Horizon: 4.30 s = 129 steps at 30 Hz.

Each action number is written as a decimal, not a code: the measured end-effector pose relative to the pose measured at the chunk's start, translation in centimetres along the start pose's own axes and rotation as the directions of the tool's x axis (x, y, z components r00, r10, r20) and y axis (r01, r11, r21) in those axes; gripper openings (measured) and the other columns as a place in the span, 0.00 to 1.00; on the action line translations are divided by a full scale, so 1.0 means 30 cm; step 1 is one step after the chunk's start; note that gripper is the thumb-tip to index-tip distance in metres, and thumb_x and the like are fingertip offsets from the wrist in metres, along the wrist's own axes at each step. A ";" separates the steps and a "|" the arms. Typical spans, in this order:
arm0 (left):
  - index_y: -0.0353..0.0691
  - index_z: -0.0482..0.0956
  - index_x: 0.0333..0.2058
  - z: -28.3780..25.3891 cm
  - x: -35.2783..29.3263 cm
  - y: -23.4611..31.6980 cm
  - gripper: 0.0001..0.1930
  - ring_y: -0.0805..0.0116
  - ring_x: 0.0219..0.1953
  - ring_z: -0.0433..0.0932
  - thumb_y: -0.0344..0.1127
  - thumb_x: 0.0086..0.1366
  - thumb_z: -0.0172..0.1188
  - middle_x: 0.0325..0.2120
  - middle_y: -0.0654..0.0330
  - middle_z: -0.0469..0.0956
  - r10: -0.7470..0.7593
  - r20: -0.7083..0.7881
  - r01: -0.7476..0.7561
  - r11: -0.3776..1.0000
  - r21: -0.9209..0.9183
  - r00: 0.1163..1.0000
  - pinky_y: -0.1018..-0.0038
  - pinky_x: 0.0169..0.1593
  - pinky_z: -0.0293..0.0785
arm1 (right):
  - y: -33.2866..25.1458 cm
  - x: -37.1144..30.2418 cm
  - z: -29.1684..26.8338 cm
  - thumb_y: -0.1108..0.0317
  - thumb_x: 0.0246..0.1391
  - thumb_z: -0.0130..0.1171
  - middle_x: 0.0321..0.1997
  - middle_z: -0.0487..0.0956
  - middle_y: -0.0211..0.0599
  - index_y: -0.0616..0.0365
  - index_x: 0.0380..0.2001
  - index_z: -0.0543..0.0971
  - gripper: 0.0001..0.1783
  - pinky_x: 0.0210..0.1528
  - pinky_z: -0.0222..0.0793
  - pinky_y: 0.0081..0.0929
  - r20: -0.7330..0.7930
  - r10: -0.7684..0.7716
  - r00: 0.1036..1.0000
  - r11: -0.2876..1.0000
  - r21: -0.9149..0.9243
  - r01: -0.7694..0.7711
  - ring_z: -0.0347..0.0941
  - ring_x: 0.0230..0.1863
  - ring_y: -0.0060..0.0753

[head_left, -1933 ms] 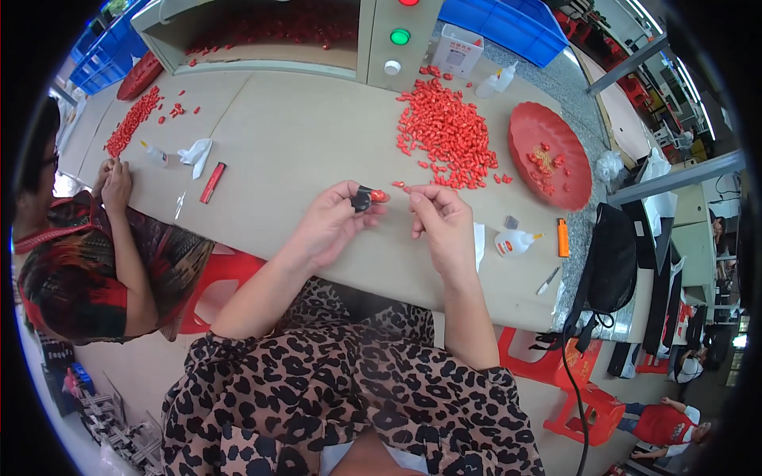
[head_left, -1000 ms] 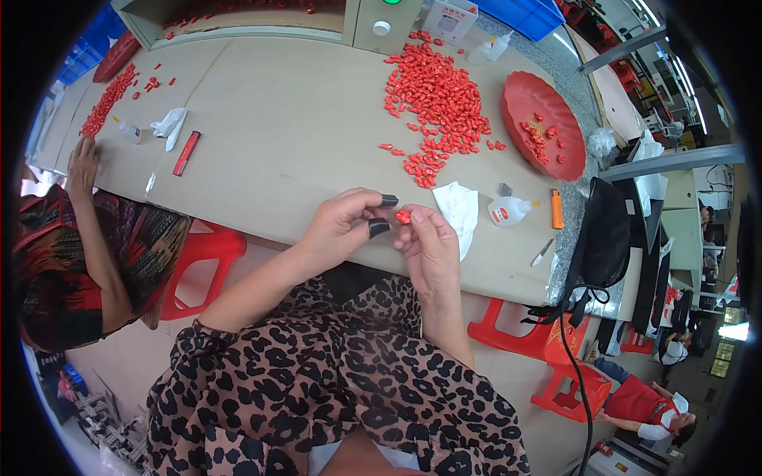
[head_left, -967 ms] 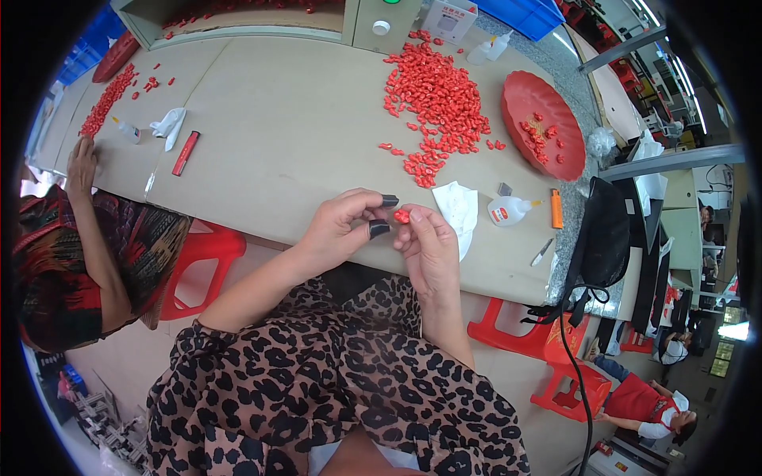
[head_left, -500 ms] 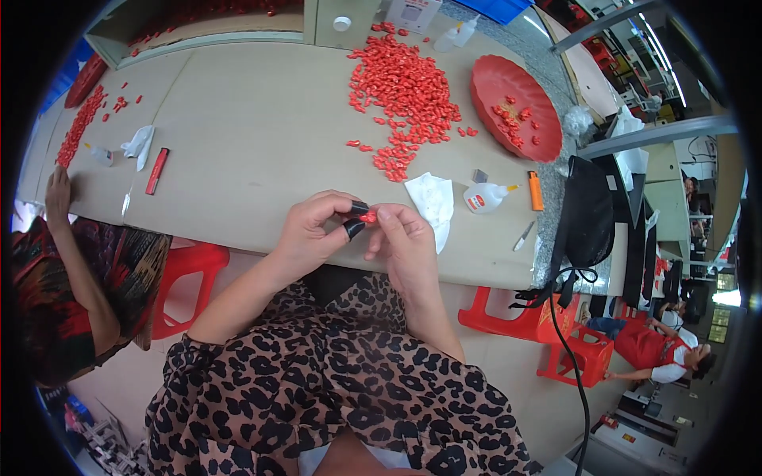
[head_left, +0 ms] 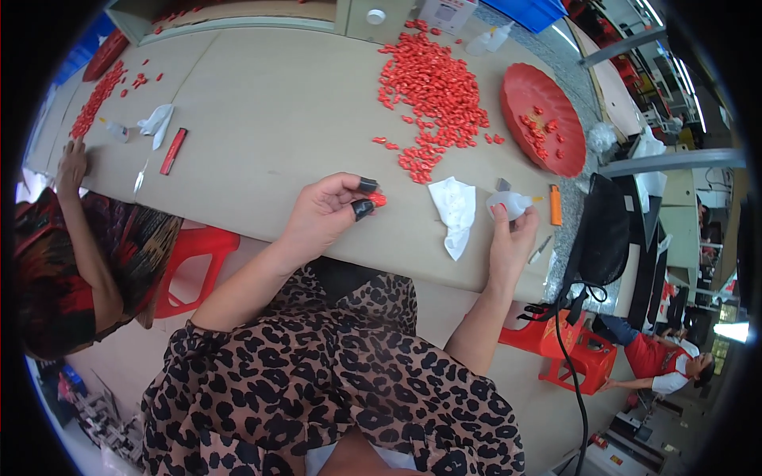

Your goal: The person applies glue from a bottle to small red plastic parts, then attaches them by hand to black plastic bases.

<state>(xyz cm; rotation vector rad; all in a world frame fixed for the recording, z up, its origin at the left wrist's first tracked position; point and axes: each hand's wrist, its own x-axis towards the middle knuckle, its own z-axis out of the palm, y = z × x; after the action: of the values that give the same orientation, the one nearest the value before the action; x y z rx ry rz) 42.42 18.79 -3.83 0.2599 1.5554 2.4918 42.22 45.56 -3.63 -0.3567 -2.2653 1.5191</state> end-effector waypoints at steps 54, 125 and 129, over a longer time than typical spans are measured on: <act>0.31 0.69 0.37 -0.001 -0.005 0.020 0.09 0.76 0.37 0.71 0.20 0.55 0.47 0.32 0.60 0.73 -0.090 0.018 0.089 0.995 0.053 0.996 0.81 0.43 0.66 | -0.123 -0.206 0.192 0.63 0.43 0.58 0.33 0.69 0.37 0.60 0.36 0.64 0.19 0.20 0.57 0.16 0.244 0.076 0.967 0.726 0.651 -0.222 0.64 0.24 0.23; 0.32 0.70 0.34 -0.001 -0.004 0.017 0.08 0.77 0.37 0.71 0.21 0.54 0.49 0.32 0.62 0.72 -0.101 0.017 0.099 0.990 0.099 0.995 0.81 0.44 0.65 | -0.132 -0.190 0.189 0.68 0.44 0.56 0.27 0.69 0.33 0.60 0.34 0.64 0.15 0.20 0.59 0.14 0.327 0.155 0.932 0.678 0.651 -0.342 0.63 0.22 0.18; 0.32 0.70 0.34 -0.002 -0.003 0.015 0.07 0.78 0.37 0.70 0.20 0.54 0.48 0.32 0.62 0.72 -0.101 0.023 0.098 0.990 0.101 0.995 0.81 0.44 0.65 | -0.135 -0.194 0.194 0.68 0.43 0.57 0.27 0.69 0.32 0.60 0.34 0.64 0.16 0.20 0.60 0.13 0.306 0.171 0.937 0.710 0.621 -0.332 0.63 0.21 0.18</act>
<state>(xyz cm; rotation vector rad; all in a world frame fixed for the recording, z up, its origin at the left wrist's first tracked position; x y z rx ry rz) 42.47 18.52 -3.45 0.2251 1.6420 2.3291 44.80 36.78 -2.88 -0.2937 -1.6785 2.5015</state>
